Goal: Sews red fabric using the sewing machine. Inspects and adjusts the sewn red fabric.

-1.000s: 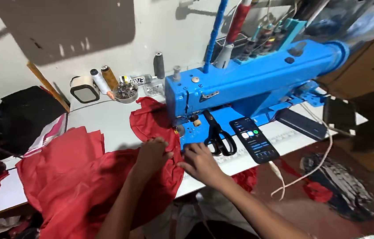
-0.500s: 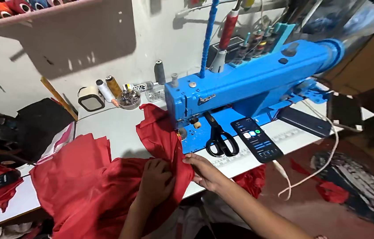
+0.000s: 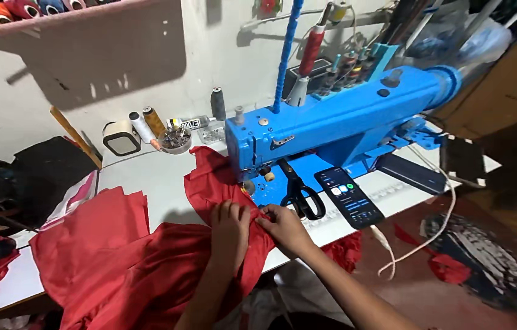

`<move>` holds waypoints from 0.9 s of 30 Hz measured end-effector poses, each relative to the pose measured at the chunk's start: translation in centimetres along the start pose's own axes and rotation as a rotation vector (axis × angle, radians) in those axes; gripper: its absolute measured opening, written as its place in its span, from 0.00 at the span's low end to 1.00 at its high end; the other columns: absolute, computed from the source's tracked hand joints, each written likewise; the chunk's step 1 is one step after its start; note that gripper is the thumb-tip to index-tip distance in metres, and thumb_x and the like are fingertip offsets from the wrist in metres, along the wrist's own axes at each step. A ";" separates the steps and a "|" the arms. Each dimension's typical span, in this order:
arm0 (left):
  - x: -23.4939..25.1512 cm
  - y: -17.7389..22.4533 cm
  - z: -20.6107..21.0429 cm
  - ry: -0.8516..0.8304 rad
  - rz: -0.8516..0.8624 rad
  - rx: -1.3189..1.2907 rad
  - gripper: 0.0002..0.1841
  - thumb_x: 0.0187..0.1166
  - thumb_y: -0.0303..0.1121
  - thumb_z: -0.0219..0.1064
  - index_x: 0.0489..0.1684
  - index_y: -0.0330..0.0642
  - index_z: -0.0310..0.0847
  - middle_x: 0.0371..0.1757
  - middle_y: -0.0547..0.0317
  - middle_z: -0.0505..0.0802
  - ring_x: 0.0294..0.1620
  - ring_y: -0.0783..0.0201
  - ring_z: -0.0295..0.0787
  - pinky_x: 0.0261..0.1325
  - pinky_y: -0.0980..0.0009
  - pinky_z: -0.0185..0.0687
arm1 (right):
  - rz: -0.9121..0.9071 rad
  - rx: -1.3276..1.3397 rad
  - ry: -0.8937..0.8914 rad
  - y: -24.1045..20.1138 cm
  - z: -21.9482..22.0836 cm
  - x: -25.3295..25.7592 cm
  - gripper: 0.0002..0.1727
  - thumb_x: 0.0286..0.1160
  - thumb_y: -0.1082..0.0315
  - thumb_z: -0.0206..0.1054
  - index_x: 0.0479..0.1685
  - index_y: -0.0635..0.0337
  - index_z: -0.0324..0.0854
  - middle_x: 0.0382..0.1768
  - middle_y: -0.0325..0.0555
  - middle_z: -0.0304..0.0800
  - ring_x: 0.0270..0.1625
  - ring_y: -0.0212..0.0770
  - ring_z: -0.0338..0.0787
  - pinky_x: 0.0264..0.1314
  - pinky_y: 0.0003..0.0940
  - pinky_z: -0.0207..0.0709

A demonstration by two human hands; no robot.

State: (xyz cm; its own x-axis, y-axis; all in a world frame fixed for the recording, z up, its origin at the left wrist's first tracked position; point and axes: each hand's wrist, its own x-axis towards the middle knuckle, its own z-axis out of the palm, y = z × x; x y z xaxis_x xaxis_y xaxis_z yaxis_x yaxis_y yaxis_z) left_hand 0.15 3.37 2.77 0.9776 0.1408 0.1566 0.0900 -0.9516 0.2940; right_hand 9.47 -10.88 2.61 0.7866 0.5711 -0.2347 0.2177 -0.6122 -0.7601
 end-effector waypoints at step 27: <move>1.0 -2.0 1.7 -0.019 0.109 -0.167 0.20 0.78 0.28 0.61 0.66 0.47 0.90 0.59 0.40 0.90 0.60 0.39 0.86 0.56 0.46 0.83 | -0.470 -0.336 0.364 2.3 3.1 -0.3 0.12 0.76 0.69 0.66 0.47 0.63 0.93 0.39 0.54 0.96 0.46 0.57 0.95 0.50 0.57 0.85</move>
State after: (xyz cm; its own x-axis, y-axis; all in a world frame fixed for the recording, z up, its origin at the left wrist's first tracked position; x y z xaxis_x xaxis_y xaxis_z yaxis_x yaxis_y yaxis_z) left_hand 1.32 4.93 0.71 0.9834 0.0322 0.1784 -0.0483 -0.9020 0.4291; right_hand 7.94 -10.73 -0.93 0.6958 0.6338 0.3378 0.7052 -0.5140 -0.4883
